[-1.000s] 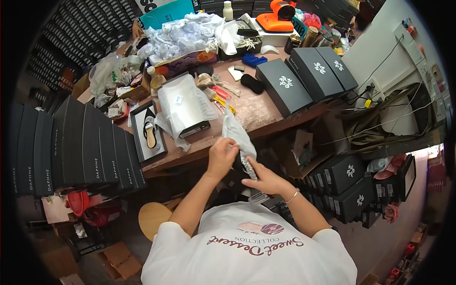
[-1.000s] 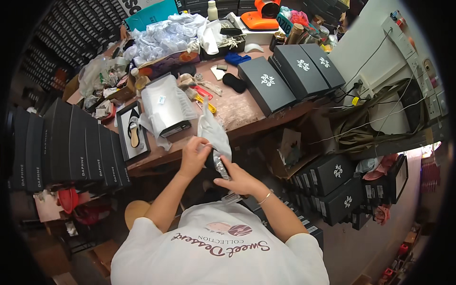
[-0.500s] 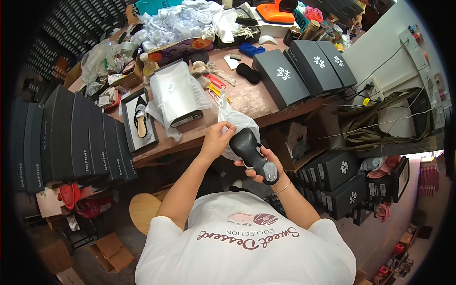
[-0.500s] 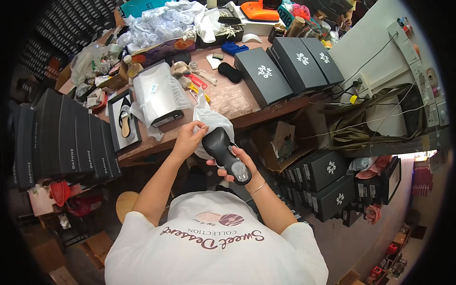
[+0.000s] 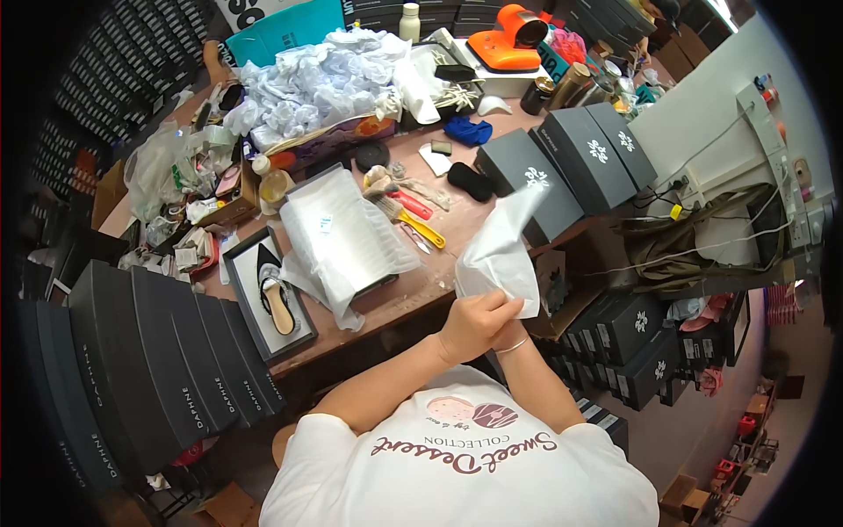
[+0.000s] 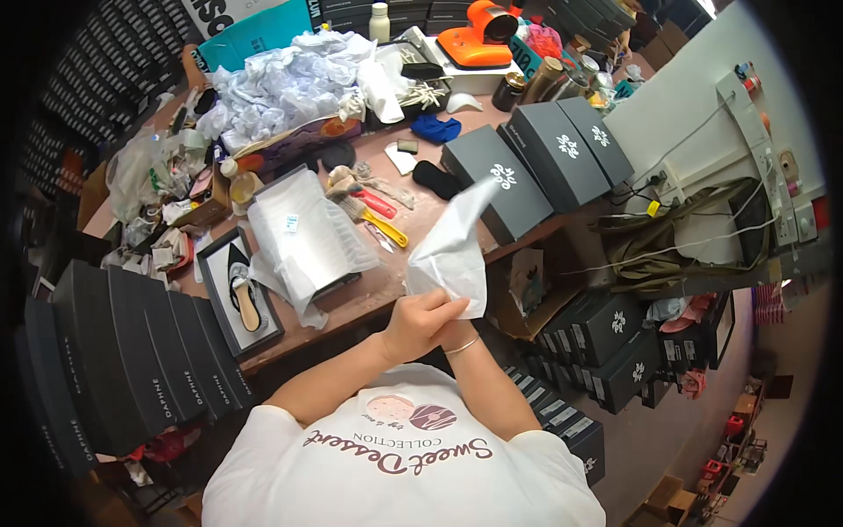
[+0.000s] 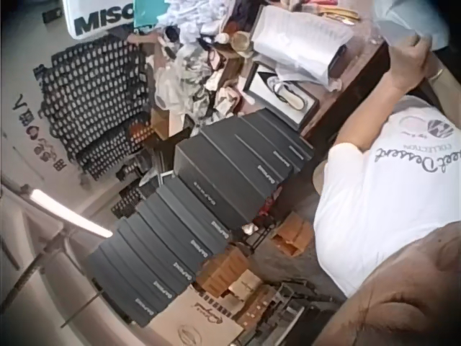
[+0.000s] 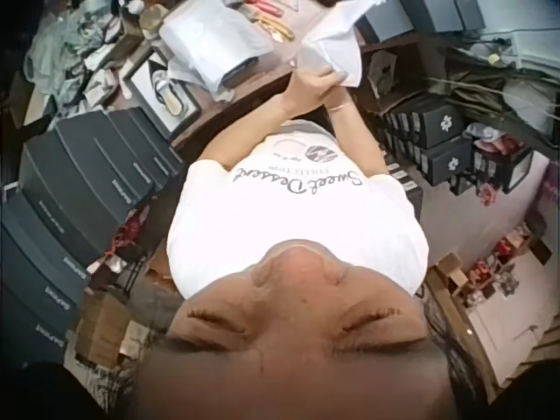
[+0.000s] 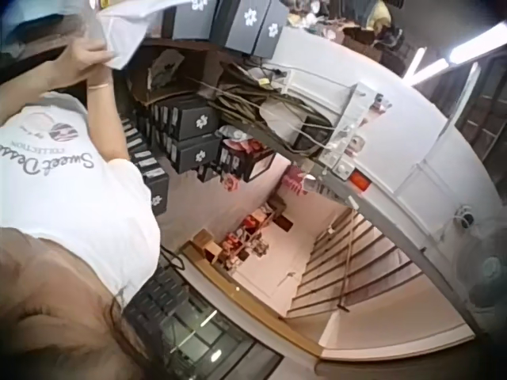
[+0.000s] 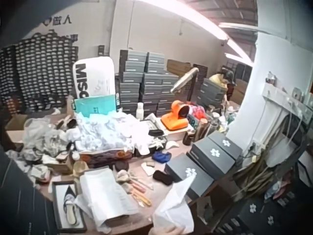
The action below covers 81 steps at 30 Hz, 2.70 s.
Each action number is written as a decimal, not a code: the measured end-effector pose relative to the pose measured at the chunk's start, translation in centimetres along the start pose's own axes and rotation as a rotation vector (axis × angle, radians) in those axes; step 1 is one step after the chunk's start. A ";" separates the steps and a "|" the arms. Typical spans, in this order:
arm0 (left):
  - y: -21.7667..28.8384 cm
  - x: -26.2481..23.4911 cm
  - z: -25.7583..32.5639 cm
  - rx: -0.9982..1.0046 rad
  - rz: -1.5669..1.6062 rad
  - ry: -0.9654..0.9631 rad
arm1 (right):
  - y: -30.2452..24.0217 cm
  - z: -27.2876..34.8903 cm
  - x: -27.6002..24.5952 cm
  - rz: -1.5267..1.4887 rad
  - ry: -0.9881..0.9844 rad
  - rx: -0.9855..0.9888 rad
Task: Packing high-heeled shoes into boxes with protective paper and foam inserts.
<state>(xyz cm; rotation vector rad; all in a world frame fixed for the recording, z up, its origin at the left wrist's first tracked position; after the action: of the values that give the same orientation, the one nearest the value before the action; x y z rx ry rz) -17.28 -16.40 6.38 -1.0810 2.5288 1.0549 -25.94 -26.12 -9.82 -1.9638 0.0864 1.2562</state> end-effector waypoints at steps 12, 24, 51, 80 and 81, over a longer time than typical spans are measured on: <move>-3.5 5.1 3.7 0.070 0.241 -0.356 | 1.4 -6.4 2.4 -1.252 -0.423 0.620; -19.0 -12.3 5.8 -0.880 -0.401 0.215 | 11.4 -12.6 3.2 0.175 -0.541 -0.298; -17.1 -14.8 30.9 -1.311 -0.151 0.687 | -13.7 -12.0 23.9 -0.051 -0.938 -0.091; -17.6 -15.1 13.5 -0.909 -0.015 0.484 | -15.2 -19.7 13.1 -0.440 -0.910 0.129; -18.1 -14.7 12.5 -0.926 0.008 0.452 | -12.9 -22.8 11.0 -0.407 -0.663 0.077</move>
<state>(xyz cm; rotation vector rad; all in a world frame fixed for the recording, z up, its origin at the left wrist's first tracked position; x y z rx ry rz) 4.57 -8.44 -6.10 -1.6564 2.3152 2.3212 2.22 -28.19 -6.51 -1.3227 -0.5575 1.5189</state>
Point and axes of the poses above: each hand's wrist, its own z-axis away from the middle knuckle, its own x-axis out of the palm, y = z × x, the point moved 5 cm from there along -z, towards the middle knuckle, and after that the axes turned 11 degrees about x, right-handed, at the moved point
